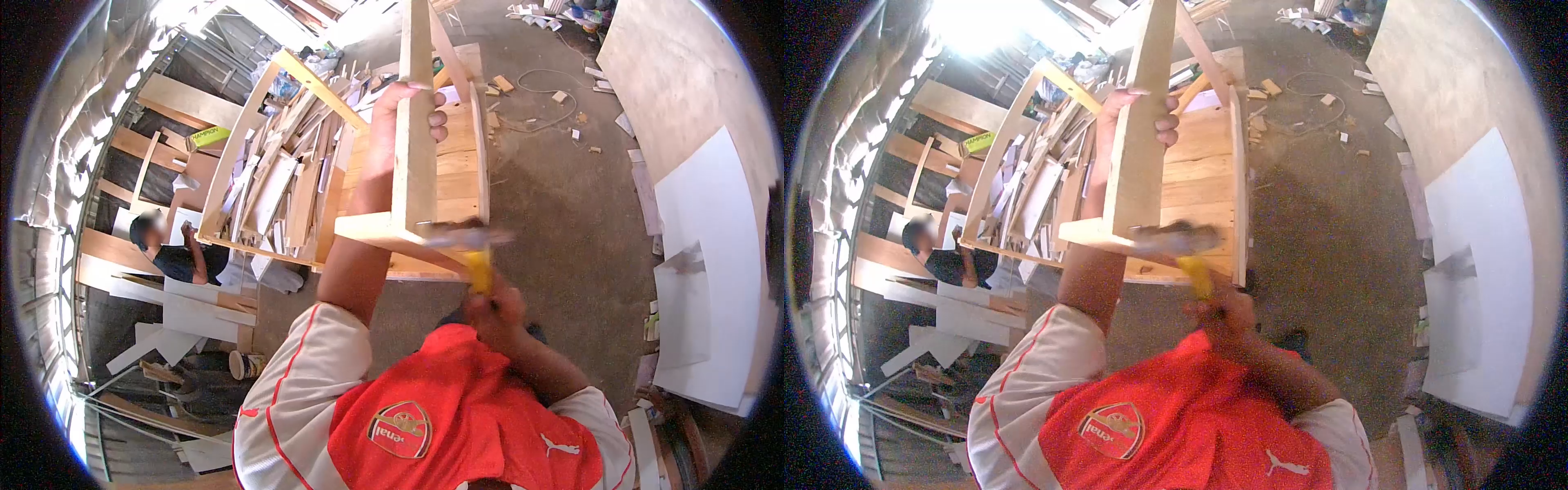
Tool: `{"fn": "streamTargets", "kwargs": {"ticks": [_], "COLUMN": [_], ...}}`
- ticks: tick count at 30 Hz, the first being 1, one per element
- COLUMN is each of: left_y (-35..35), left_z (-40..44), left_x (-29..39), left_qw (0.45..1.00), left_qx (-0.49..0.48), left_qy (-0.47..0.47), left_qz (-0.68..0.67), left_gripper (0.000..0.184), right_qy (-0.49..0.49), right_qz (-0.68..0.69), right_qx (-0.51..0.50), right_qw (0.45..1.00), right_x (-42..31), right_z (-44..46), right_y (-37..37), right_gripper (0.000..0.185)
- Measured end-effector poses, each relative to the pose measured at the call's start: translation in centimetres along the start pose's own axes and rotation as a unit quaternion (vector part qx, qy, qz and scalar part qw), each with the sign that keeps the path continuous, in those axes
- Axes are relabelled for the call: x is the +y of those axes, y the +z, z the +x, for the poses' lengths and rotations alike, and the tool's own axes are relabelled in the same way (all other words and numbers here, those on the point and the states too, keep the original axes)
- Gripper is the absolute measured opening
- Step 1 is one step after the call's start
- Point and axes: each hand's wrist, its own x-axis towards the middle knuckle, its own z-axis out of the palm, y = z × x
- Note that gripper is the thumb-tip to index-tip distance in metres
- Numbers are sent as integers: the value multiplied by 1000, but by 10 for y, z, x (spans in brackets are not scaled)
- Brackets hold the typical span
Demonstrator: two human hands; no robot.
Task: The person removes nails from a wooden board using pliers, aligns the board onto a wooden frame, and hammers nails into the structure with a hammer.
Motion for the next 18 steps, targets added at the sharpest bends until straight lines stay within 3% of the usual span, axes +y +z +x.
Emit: {"fn": "streamTargets", "kwargs": {"ticks": [2, 5, 8, 12, 18], "left_y": [-2, 2, 3, 9, 5], "left_z": [-4, 2, 0, -7, -6], "left_x": [-3, -4, -3, -2, -4], "left_qw": [1000, 1000, 1000, 1000, 1000], "left_qx": [9, 5, 4, 23, 14], "left_qy": [-1, -8, -4, 2, 11], "left_qz": [8, 7, 12, 15, 20], "left_gripper": [36, 37, 37, 39, 41], "right_qy": [105, 79, 60, 95, 146], "right_qz": [201, 257, 186, 73, 68], "right_qx": [82, 140, 78, 75, 142], "right_qw": [971, 953, 978, 990, 977], "right_x": [-8, -13, 8, 22, 33], "right_z": [-4, 7, -1, -1, 7], "right_y": [-11, -14, -12, -18, -29], "right_gripper": [63, 61, 60, 54, 52]}}
